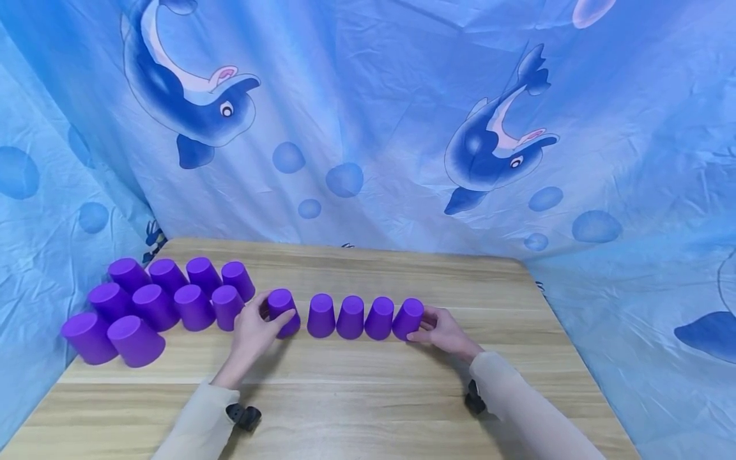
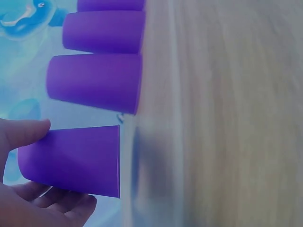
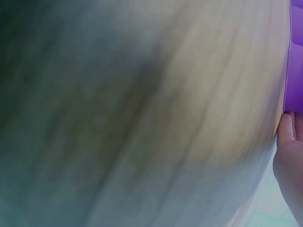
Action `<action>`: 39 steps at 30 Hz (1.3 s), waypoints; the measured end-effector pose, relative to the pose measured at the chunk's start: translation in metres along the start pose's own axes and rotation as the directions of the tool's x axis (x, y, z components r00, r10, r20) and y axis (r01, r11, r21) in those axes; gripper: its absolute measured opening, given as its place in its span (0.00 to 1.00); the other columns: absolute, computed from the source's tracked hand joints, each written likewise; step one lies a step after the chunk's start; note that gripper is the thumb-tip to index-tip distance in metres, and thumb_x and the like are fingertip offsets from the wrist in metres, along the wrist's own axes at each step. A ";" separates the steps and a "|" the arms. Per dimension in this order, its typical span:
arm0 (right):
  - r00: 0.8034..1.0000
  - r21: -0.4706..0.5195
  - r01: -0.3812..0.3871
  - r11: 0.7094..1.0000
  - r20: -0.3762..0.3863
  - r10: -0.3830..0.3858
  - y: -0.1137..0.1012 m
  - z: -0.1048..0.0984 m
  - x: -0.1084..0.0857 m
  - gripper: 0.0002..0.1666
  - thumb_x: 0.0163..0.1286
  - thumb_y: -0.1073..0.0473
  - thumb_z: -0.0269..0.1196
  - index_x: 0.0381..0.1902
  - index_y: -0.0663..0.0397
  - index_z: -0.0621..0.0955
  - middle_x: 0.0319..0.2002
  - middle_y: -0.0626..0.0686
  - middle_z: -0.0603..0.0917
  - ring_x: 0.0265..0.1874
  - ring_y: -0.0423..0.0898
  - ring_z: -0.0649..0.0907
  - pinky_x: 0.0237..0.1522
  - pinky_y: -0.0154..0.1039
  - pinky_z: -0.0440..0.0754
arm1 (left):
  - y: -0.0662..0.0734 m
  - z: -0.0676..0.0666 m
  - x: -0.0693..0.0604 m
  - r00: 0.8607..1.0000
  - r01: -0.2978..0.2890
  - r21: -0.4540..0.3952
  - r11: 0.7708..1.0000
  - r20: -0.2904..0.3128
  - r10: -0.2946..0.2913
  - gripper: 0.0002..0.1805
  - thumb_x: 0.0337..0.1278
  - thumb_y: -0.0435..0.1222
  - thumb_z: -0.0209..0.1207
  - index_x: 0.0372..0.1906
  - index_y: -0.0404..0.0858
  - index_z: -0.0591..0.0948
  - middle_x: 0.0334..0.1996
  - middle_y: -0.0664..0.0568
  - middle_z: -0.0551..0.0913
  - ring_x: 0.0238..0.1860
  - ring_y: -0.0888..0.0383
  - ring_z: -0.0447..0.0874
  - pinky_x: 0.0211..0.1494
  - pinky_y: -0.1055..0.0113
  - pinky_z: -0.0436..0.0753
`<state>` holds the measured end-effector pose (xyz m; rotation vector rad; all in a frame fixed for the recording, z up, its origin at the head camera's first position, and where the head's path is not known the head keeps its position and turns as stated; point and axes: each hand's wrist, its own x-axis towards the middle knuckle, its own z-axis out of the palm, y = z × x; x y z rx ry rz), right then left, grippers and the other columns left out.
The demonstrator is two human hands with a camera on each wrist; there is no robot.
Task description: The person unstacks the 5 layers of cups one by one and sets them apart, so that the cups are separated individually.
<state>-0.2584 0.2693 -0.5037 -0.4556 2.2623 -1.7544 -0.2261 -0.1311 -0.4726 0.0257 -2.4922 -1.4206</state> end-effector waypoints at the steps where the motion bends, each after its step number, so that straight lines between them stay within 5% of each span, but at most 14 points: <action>1: 1.000 0.002 0.000 1.000 -0.001 0.000 0.001 0.000 0.000 0.35 0.53 0.71 0.71 0.60 0.69 0.72 0.55 0.62 0.78 0.56 0.55 0.77 0.63 0.49 0.65 | 0.000 -0.003 -0.001 1.000 -0.002 0.002 1.000 -0.006 0.002 0.34 0.48 0.43 0.71 0.60 0.32 0.74 0.51 0.34 0.79 0.52 0.40 0.78 0.55 0.50 0.77; 6: 1.000 0.005 0.013 1.000 0.002 -0.013 0.003 0.000 0.000 0.35 0.52 0.68 0.73 0.59 0.67 0.74 0.54 0.60 0.79 0.54 0.54 0.78 0.62 0.47 0.67 | 0.000 -0.021 -0.010 0.999 -0.008 -0.020 1.000 -0.040 0.008 0.35 0.48 0.44 0.71 0.59 0.32 0.74 0.51 0.33 0.78 0.53 0.39 0.77 0.55 0.49 0.76; 12: 1.000 0.007 0.002 1.000 -0.011 -0.002 0.006 -0.002 0.000 0.35 0.51 0.67 0.74 0.58 0.65 0.75 0.53 0.59 0.80 0.54 0.53 0.79 0.62 0.46 0.68 | -0.006 -0.039 -0.017 0.991 -0.021 0.060 0.998 -0.127 0.028 0.32 0.45 0.45 0.73 0.56 0.35 0.77 0.47 0.37 0.81 0.48 0.42 0.79 0.51 0.50 0.76; 19: 1.000 0.004 0.002 1.000 -0.004 -0.002 0.006 -0.002 0.000 0.35 0.51 0.68 0.73 0.58 0.65 0.75 0.53 0.59 0.80 0.54 0.53 0.78 0.63 0.47 0.67 | -0.010 -0.062 -0.024 0.994 0.043 0.063 0.997 -0.105 -0.036 0.36 0.47 0.47 0.71 0.59 0.31 0.74 0.50 0.34 0.79 0.51 0.41 0.77 0.53 0.50 0.76; 23: 1.000 0.004 0.009 1.000 -0.003 -0.009 0.005 -0.002 0.000 0.35 0.51 0.68 0.73 0.58 0.65 0.75 0.53 0.59 0.80 0.54 0.53 0.78 0.63 0.47 0.66 | -0.010 -0.072 -0.028 0.990 0.076 0.071 0.995 -0.120 -0.068 0.36 0.49 0.46 0.70 0.59 0.30 0.73 0.50 0.33 0.78 0.50 0.42 0.77 0.49 0.60 0.76; 34: 1.000 -0.006 0.025 1.000 0.004 -0.025 0.005 -0.001 0.000 0.35 0.51 0.67 0.73 0.58 0.65 0.74 0.53 0.58 0.80 0.54 0.53 0.78 0.62 0.46 0.68 | -0.016 -0.095 -0.031 0.964 0.151 0.138 0.979 -0.242 -0.114 0.32 0.46 0.46 0.71 0.55 0.35 0.77 0.46 0.37 0.81 0.45 0.47 0.78 0.42 0.65 0.71; 39: 1.000 0.007 0.006 1.000 0.001 -0.006 0.004 -0.001 0.000 0.35 0.51 0.68 0.73 0.58 0.64 0.75 0.53 0.58 0.80 0.54 0.53 0.78 0.62 0.45 0.68 | -0.017 -0.102 -0.031 0.946 0.200 0.131 0.971 -0.283 -0.157 0.32 0.46 0.44 0.71 0.56 0.32 0.76 0.46 0.35 0.80 0.45 0.45 0.76 0.45 0.58 0.71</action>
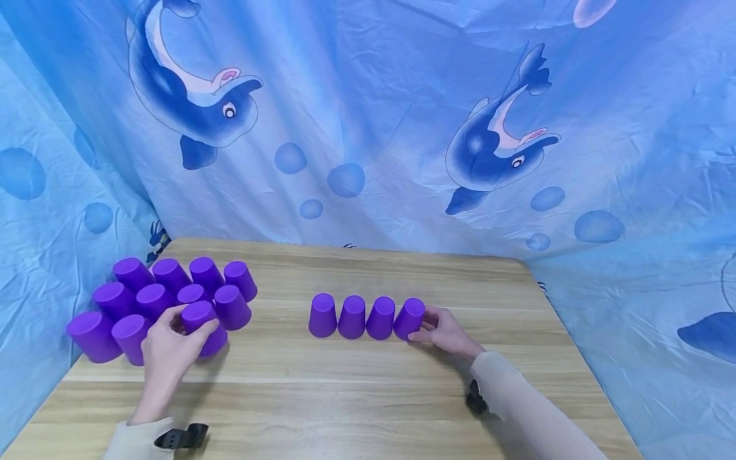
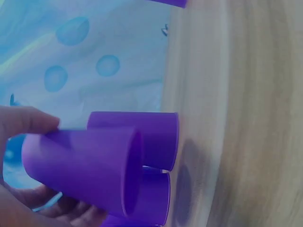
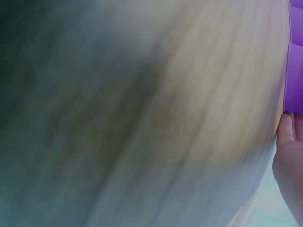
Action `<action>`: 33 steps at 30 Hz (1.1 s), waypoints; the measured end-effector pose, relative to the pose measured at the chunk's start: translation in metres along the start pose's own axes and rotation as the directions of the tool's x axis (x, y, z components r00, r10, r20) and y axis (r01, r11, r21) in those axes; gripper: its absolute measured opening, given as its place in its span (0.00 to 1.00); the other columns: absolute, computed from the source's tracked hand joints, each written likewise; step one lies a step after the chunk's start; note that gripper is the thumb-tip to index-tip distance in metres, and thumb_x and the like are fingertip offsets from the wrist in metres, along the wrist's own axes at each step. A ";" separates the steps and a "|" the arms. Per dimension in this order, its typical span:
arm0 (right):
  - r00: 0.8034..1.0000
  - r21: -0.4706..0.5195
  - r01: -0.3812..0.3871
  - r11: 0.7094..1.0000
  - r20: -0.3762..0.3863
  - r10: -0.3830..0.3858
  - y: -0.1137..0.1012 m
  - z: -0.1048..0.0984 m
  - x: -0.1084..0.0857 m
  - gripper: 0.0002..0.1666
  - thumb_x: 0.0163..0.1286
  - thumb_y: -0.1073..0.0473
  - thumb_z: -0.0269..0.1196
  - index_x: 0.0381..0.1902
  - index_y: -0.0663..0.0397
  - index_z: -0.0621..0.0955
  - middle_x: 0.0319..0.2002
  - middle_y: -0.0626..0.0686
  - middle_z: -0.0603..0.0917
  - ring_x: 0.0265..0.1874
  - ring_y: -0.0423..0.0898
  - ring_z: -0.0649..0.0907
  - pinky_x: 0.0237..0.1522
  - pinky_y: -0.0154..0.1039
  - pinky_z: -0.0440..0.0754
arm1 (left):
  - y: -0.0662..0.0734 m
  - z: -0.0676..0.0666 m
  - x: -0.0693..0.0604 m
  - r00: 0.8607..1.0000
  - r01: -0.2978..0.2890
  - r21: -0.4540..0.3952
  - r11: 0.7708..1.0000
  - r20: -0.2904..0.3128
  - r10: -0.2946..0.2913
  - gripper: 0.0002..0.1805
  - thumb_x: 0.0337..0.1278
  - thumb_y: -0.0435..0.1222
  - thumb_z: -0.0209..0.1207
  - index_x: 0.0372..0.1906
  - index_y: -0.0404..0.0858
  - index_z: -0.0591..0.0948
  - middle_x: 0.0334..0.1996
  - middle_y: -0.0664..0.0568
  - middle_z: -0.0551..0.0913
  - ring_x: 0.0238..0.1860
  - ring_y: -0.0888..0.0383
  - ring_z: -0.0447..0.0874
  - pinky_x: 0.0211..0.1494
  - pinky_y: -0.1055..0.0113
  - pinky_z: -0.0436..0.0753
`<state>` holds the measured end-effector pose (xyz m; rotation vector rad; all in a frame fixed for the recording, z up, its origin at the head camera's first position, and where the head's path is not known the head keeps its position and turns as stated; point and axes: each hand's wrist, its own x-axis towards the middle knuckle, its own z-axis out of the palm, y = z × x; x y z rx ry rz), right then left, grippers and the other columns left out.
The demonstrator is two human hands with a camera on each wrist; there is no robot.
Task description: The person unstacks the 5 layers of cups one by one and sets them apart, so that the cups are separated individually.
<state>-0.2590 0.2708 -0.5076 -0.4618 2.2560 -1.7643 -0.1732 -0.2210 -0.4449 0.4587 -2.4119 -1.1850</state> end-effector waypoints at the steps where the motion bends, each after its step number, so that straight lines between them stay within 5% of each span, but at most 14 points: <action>1: 1.000 0.002 0.000 1.000 0.000 0.000 0.000 0.000 0.000 0.35 0.51 0.68 0.73 0.58 0.64 0.75 0.53 0.58 0.80 0.54 0.53 0.78 0.62 0.46 0.68 | -0.001 -0.001 0.000 1.000 0.013 0.000 1.000 -0.006 -0.013 0.32 0.46 0.44 0.70 0.56 0.32 0.76 0.46 0.35 0.80 0.46 0.44 0.76 0.46 0.56 0.70; 7: 1.000 0.006 -0.002 1.000 -0.001 0.002 0.000 0.000 0.000 0.35 0.51 0.68 0.73 0.58 0.65 0.75 0.53 0.59 0.80 0.54 0.53 0.78 0.63 0.46 0.67 | -0.005 -0.007 0.003 0.996 0.090 0.016 0.996 -0.019 -0.090 0.33 0.47 0.42 0.69 0.57 0.31 0.74 0.45 0.33 0.79 0.45 0.42 0.74 0.45 0.51 0.66; 14: 1.000 0.008 -0.005 1.000 0.002 0.005 -0.001 0.000 0.000 0.35 0.51 0.68 0.73 0.58 0.65 0.74 0.53 0.59 0.79 0.54 0.53 0.78 0.63 0.46 0.67 | -0.012 -0.012 0.006 0.995 0.103 0.018 0.994 0.013 -0.104 0.35 0.47 0.42 0.69 0.58 0.28 0.72 0.45 0.31 0.77 0.47 0.36 0.71 0.54 0.42 0.58; 21: 1.000 0.005 -0.002 1.000 0.006 0.002 0.000 0.000 0.000 0.36 0.51 0.68 0.73 0.59 0.65 0.74 0.54 0.59 0.79 0.55 0.53 0.78 0.62 0.46 0.67 | -0.018 -0.015 0.006 0.989 0.141 0.036 0.989 0.029 -0.142 0.35 0.48 0.40 0.67 0.59 0.27 0.70 0.48 0.31 0.75 0.47 0.39 0.72 0.47 0.49 0.66; 33: 1.000 -0.011 -0.017 1.000 -0.005 0.017 -0.001 0.000 0.000 0.36 0.51 0.68 0.73 0.59 0.64 0.74 0.53 0.58 0.80 0.55 0.53 0.78 0.63 0.46 0.67 | -0.026 -0.017 0.010 0.987 0.148 0.065 0.987 0.052 -0.151 0.36 0.49 0.37 0.64 0.62 0.23 0.66 0.54 0.25 0.70 0.54 0.30 0.67 0.55 0.40 0.64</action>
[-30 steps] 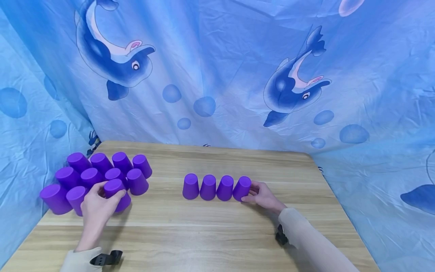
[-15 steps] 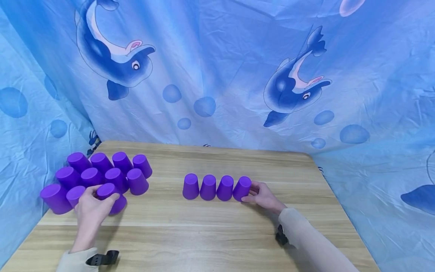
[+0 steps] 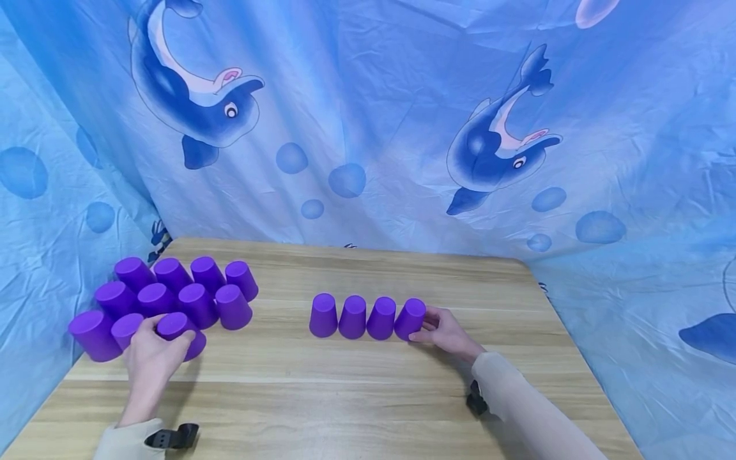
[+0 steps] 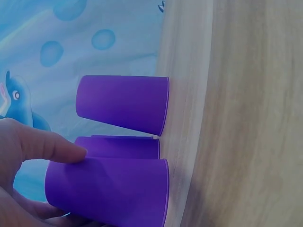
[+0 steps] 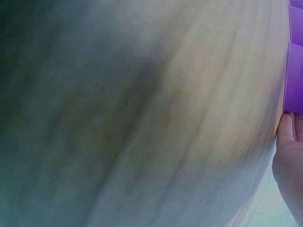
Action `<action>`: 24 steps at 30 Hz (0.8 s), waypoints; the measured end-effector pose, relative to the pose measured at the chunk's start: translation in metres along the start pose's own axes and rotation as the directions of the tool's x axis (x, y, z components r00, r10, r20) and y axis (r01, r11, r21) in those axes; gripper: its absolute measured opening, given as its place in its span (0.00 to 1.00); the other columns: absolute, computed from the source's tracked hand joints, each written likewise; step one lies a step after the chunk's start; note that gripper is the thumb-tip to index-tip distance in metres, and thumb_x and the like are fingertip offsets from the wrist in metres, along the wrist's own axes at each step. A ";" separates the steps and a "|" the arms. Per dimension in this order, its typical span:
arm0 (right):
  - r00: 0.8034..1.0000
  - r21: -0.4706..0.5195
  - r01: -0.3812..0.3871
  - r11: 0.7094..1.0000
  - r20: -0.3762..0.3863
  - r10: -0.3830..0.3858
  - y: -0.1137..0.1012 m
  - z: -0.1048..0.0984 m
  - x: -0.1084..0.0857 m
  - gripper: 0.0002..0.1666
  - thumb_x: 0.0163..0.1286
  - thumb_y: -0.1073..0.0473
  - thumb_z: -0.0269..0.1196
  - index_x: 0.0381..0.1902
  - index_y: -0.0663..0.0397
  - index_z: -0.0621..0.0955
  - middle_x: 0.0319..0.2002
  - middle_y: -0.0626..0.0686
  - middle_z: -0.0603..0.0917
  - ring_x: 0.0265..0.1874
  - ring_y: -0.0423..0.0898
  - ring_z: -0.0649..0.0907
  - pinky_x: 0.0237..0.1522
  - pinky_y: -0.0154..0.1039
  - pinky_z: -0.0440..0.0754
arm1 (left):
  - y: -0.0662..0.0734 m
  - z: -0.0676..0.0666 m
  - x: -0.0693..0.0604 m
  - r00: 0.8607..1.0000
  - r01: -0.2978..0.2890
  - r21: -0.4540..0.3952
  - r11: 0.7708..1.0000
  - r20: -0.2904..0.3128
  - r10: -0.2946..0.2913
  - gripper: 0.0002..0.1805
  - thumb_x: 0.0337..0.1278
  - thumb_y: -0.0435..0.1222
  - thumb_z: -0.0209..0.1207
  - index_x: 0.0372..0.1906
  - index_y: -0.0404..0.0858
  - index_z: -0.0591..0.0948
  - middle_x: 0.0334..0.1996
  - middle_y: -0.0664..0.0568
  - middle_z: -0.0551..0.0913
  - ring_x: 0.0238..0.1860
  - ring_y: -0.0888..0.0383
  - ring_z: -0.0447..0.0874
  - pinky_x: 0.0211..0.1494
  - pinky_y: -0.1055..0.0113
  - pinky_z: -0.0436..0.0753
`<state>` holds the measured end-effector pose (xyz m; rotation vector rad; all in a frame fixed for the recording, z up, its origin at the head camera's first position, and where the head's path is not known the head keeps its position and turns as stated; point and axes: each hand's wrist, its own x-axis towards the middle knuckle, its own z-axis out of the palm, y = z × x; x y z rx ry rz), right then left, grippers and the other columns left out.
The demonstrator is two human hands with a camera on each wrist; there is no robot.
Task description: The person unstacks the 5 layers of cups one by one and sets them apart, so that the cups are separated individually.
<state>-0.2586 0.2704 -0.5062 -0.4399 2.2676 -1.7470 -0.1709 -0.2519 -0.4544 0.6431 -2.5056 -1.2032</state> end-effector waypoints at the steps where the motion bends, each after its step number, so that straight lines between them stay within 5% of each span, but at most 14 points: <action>1: 1.000 0.002 -0.004 1.000 -0.002 0.004 0.000 0.000 0.000 0.36 0.51 0.68 0.73 0.59 0.64 0.74 0.53 0.58 0.80 0.55 0.53 0.78 0.63 0.46 0.67 | 0.000 0.000 0.000 1.000 -0.003 0.000 1.000 0.001 0.003 0.36 0.49 0.37 0.64 0.62 0.23 0.66 0.54 0.25 0.70 0.54 0.29 0.67 0.56 0.40 0.63; 7: 1.000 -0.002 -0.007 1.000 -0.004 0.007 0.001 0.000 0.001 0.35 0.52 0.70 0.72 0.59 0.65 0.74 0.53 0.59 0.79 0.55 0.54 0.77 0.63 0.49 0.66 | 0.007 0.001 -0.002 0.999 -0.038 0.006 0.999 -0.030 0.038 0.41 0.51 0.40 0.66 0.67 0.26 0.63 0.59 0.26 0.68 0.58 0.27 0.62 0.59 0.37 0.58; 11: 1.000 0.006 -0.006 1.000 -0.005 0.006 0.001 0.000 0.001 0.35 0.52 0.71 0.72 0.59 0.66 0.73 0.54 0.60 0.79 0.55 0.55 0.77 0.63 0.50 0.66 | 0.016 0.003 -0.005 0.987 -0.114 -0.005 0.993 -0.114 0.113 0.42 0.50 0.40 0.67 0.67 0.27 0.63 0.61 0.28 0.68 0.60 0.28 0.61 0.63 0.38 0.53; 14: 1.000 0.009 -0.016 1.000 -0.007 0.016 0.000 0.000 0.001 0.36 0.52 0.70 0.72 0.59 0.65 0.74 0.54 0.59 0.79 0.55 0.53 0.77 0.63 0.47 0.66 | 0.026 0.007 -0.008 0.951 -0.231 -0.022 0.973 -0.214 0.221 0.38 0.46 0.37 0.69 0.64 0.28 0.68 0.58 0.29 0.72 0.59 0.30 0.65 0.64 0.40 0.54; 19: 1.000 0.013 -0.017 1.000 -0.011 0.017 -0.003 0.000 -0.001 0.36 0.51 0.68 0.73 0.59 0.64 0.74 0.54 0.58 0.79 0.55 0.53 0.77 0.63 0.46 0.67 | 0.043 0.024 -0.013 0.835 -0.471 -0.029 0.882 -0.336 0.435 0.29 0.38 0.32 0.72 0.51 0.28 0.79 0.48 0.33 0.79 0.50 0.34 0.74 0.52 0.42 0.66; 21: 1.000 0.014 -0.014 1.000 -0.013 0.014 -0.003 0.001 -0.001 0.37 0.51 0.68 0.73 0.60 0.65 0.73 0.54 0.59 0.79 0.55 0.54 0.77 0.63 0.46 0.67 | 0.049 0.033 -0.017 0.818 -0.513 -0.037 0.858 -0.324 0.475 0.27 0.37 0.32 0.73 0.49 0.29 0.80 0.45 0.34 0.80 0.46 0.36 0.76 0.48 0.44 0.69; 24: 1.000 0.015 -0.007 1.000 -0.011 0.007 -0.002 0.001 -0.001 0.37 0.52 0.68 0.73 0.61 0.66 0.72 0.55 0.60 0.79 0.56 0.55 0.77 0.63 0.49 0.66 | 0.057 0.049 -0.022 0.835 -0.517 -0.058 0.854 -0.252 0.489 0.27 0.39 0.33 0.73 0.49 0.30 0.80 0.45 0.35 0.81 0.45 0.37 0.77 0.48 0.46 0.71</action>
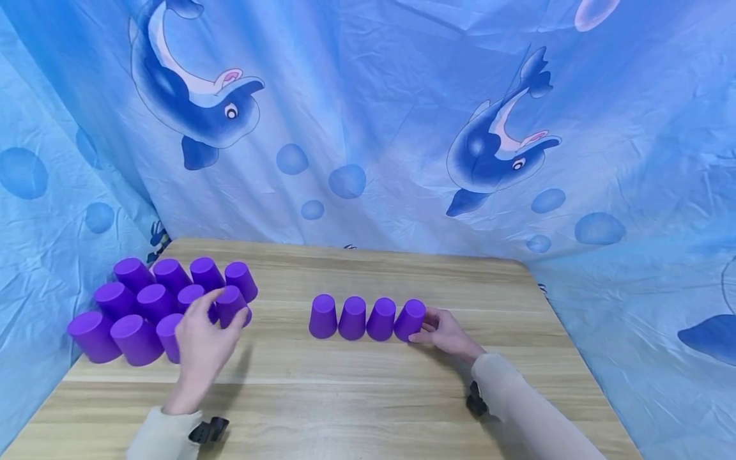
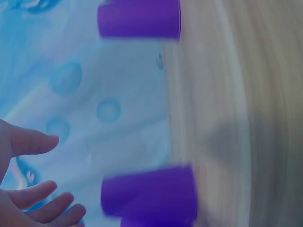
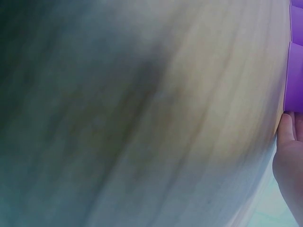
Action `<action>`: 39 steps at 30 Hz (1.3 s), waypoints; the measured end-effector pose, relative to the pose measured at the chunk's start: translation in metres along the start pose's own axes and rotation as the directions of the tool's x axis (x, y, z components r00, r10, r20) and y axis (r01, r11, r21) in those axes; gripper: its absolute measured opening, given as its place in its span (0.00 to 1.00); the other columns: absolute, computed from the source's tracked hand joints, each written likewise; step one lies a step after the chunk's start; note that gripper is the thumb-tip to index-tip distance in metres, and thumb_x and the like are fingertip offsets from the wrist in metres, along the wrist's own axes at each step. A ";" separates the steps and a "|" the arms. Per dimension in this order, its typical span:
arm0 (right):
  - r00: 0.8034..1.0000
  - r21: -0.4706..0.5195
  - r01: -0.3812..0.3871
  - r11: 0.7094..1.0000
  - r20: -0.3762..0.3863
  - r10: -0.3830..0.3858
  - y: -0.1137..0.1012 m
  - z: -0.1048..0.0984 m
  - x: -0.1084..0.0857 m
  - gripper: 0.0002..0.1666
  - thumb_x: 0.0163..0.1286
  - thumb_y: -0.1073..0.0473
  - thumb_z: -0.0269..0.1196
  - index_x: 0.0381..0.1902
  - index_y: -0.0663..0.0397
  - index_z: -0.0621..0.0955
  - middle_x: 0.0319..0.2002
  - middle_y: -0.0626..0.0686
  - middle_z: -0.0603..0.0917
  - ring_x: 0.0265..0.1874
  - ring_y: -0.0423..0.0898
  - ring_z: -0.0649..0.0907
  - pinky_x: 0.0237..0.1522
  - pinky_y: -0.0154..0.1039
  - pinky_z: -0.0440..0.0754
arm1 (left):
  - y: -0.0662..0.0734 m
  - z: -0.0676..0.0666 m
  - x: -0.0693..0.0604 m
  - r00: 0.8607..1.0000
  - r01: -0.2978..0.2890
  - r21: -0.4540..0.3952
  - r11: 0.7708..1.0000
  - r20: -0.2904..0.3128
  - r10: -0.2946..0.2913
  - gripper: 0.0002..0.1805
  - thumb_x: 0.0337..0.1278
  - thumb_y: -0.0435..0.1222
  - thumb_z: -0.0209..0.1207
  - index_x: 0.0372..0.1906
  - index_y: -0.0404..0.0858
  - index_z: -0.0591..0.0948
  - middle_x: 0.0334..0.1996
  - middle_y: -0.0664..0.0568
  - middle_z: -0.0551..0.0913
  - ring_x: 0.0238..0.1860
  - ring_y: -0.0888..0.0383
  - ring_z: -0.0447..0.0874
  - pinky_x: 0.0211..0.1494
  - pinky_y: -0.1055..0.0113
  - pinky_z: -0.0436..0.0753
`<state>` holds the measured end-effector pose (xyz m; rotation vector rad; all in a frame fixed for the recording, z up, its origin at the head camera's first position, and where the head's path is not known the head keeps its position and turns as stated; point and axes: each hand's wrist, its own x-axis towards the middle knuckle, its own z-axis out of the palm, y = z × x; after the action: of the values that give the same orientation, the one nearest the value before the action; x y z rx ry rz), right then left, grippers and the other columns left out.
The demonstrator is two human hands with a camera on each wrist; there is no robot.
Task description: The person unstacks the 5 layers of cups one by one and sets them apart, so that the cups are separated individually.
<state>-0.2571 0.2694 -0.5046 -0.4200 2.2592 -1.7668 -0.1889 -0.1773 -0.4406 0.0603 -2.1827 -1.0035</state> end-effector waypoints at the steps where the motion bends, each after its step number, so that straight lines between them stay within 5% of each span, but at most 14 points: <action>1: 1.000 0.002 -0.001 1.000 0.000 0.001 0.000 0.000 0.000 0.37 0.52 0.69 0.72 0.61 0.66 0.72 0.55 0.60 0.78 0.56 0.55 0.77 0.63 0.48 0.66 | 0.003 0.005 -0.001 0.999 0.008 -0.009 1.000 0.031 -0.008 0.27 0.40 0.34 0.73 0.50 0.31 0.80 0.45 0.36 0.81 0.45 0.37 0.77 0.48 0.46 0.71; 9: 1.000 0.000 -0.001 1.000 0.005 0.001 -0.002 0.000 0.000 0.36 0.51 0.69 0.73 0.59 0.64 0.74 0.54 0.58 0.79 0.54 0.53 0.78 0.62 0.44 0.68 | 0.017 0.048 -0.005 0.965 0.119 -0.168 0.979 0.253 -0.073 0.31 0.43 0.38 0.74 0.55 0.32 0.78 0.51 0.40 0.80 0.52 0.42 0.78 0.55 0.51 0.76; 16: 1.000 -0.007 -0.002 1.000 0.004 0.002 -0.002 0.000 -0.001 0.36 0.52 0.69 0.73 0.60 0.64 0.74 0.54 0.59 0.79 0.55 0.53 0.78 0.62 0.45 0.68 | 0.030 0.080 -0.011 0.890 0.202 -0.233 0.951 0.448 -0.080 0.40 0.40 0.42 0.75 0.59 0.29 0.73 0.56 0.38 0.76 0.56 0.42 0.75 0.58 0.53 0.75; 25: 1.000 -0.016 0.006 1.000 0.011 -0.006 -0.001 0.000 0.001 0.37 0.51 0.67 0.73 0.60 0.64 0.73 0.55 0.59 0.78 0.56 0.53 0.76 0.63 0.47 0.66 | 0.036 0.102 -0.019 0.841 0.224 -0.169 0.960 0.531 -0.103 0.45 0.38 0.43 0.76 0.64 0.32 0.70 0.61 0.39 0.72 0.61 0.42 0.70 0.59 0.53 0.74; 29: 1.000 -0.022 0.010 1.000 0.015 -0.010 -0.002 0.000 0.001 0.36 0.52 0.67 0.73 0.59 0.64 0.74 0.55 0.59 0.79 0.56 0.54 0.77 0.63 0.48 0.66 | 0.037 0.106 -0.019 0.839 0.248 -0.189 0.950 0.533 -0.113 0.41 0.41 0.40 0.75 0.63 0.32 0.71 0.60 0.39 0.74 0.60 0.42 0.71 0.59 0.54 0.74; 39: 1.000 -0.027 0.007 1.000 0.011 -0.007 0.001 0.000 0.001 0.35 0.51 0.67 0.74 0.58 0.63 0.75 0.54 0.58 0.80 0.55 0.53 0.78 0.63 0.46 0.67 | 0.038 0.108 -0.021 0.863 0.264 -0.207 0.942 0.488 -0.134 0.29 0.44 0.36 0.73 0.54 0.34 0.78 0.50 0.38 0.80 0.53 0.41 0.78 0.54 0.53 0.78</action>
<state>-0.2586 0.2693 -0.5051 -0.4420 2.2791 -1.7356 -0.2320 -0.0749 -0.4745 -0.0933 -2.4819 -1.5611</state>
